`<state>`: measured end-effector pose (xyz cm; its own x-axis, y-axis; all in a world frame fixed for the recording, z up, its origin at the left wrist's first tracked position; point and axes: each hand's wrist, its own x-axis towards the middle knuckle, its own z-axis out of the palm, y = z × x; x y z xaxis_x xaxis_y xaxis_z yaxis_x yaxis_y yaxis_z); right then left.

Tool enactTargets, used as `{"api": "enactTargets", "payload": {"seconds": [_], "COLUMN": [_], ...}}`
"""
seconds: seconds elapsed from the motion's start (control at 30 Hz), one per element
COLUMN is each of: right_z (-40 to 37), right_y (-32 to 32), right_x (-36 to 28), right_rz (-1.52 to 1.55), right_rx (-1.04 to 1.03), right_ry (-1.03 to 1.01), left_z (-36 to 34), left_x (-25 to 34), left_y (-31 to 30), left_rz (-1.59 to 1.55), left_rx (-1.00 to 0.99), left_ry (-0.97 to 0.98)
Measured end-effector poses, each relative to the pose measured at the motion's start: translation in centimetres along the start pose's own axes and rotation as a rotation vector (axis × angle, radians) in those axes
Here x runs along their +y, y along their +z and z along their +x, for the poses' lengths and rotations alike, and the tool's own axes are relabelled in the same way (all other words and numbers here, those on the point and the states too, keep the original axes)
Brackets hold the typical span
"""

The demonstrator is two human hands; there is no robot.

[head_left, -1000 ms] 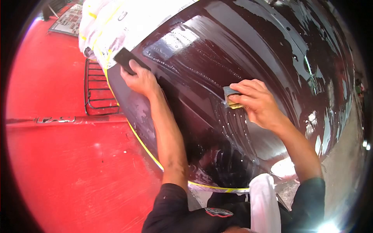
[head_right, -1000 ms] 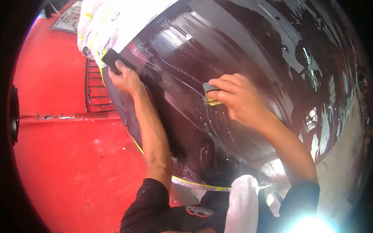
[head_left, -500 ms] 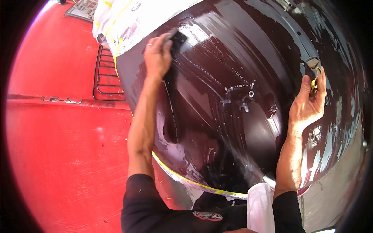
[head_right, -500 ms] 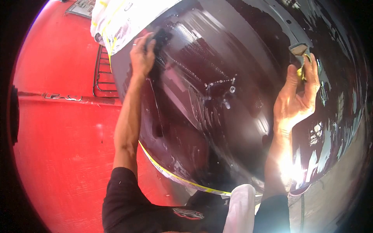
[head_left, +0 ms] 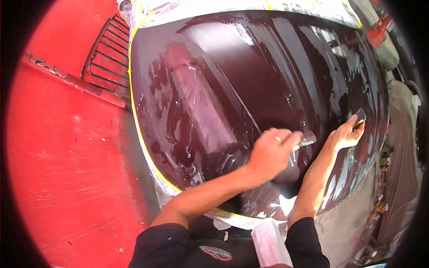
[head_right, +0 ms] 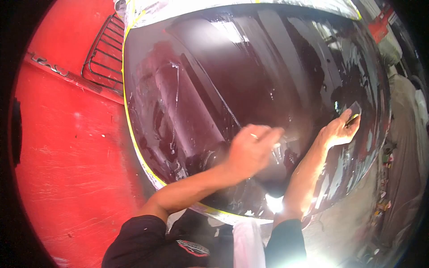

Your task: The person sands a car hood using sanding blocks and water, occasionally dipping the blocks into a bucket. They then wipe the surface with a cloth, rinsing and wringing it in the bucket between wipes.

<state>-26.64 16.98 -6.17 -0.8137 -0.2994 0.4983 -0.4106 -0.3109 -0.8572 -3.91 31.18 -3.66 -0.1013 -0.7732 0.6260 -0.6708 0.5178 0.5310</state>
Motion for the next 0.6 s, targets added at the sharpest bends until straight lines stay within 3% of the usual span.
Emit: {"api": "enactTargets", "payload": {"seconds": [0.03,0.1,0.13,0.17,0.2,0.23,0.27,0.33,0.37,0.43,0.5,0.53,0.6], "right_z": [0.2,-0.9,-2.2,-4.2,-6.1,-7.7,-9.5,-11.2,-12.0,-12.7,-12.1,-11.5,-10.9], "right_y": [-0.1,-0.2,0.2,0.6,1.2,2.3,3.3,5.9,7.3,9.2,8.9,8.9,6.8], "right_x": [0.2,-1.3,-2.5,-4.7,-6.3,-7.7,-10.7,-10.8,-11.3,-11.9,-12.7,-13.2,-10.9], "right_rz": [-0.103,-0.329,-0.235,-0.132,-0.122,0.063,0.148,0.020,0.076,0.047,0.015,0.013,0.026], "right_rx": [0.029,-0.040,-0.156,-0.334,-0.496,-0.670,-0.834,-1.008,-1.073,-1.276,-1.335,-1.371,-1.364], "right_ry": [-0.068,-0.243,-0.259,-0.326,-0.394,-0.462,-0.456,-0.686,-0.700,-0.486,-0.526,-0.567,-0.789], "left_z": [0.7,3.3,4.7,6.6,8.4,9.8,11.1,12.5,12.9,12.9,12.8,12.5,13.3], "left_x": [-1.2,-5.1,-6.5,-8.4,-11.8,-13.8,-16.5,-18.5,-19.3,-20.1,-20.1,-21.6,-22.2], "left_y": [-1.4,-5.4,-7.7,-8.8,-9.4,-10.2,-10.1,-9.9,-9.8,-9.5,-9.9,-9.7,-9.9], "left_rz": [-0.097,0.018,0.080,0.026,0.159,-0.093,-0.110,-0.188,-0.247,-0.257,-0.304,-0.170,-0.229], "left_rx": [0.084,0.403,0.538,0.798,1.028,1.152,1.268,1.310,1.345,1.357,1.413,1.380,1.360], "left_ry": [-0.019,-0.005,-0.240,-0.420,-0.502,-0.565,-0.570,-0.680,-0.772,-0.775,-0.785,-0.805,-0.785]}}
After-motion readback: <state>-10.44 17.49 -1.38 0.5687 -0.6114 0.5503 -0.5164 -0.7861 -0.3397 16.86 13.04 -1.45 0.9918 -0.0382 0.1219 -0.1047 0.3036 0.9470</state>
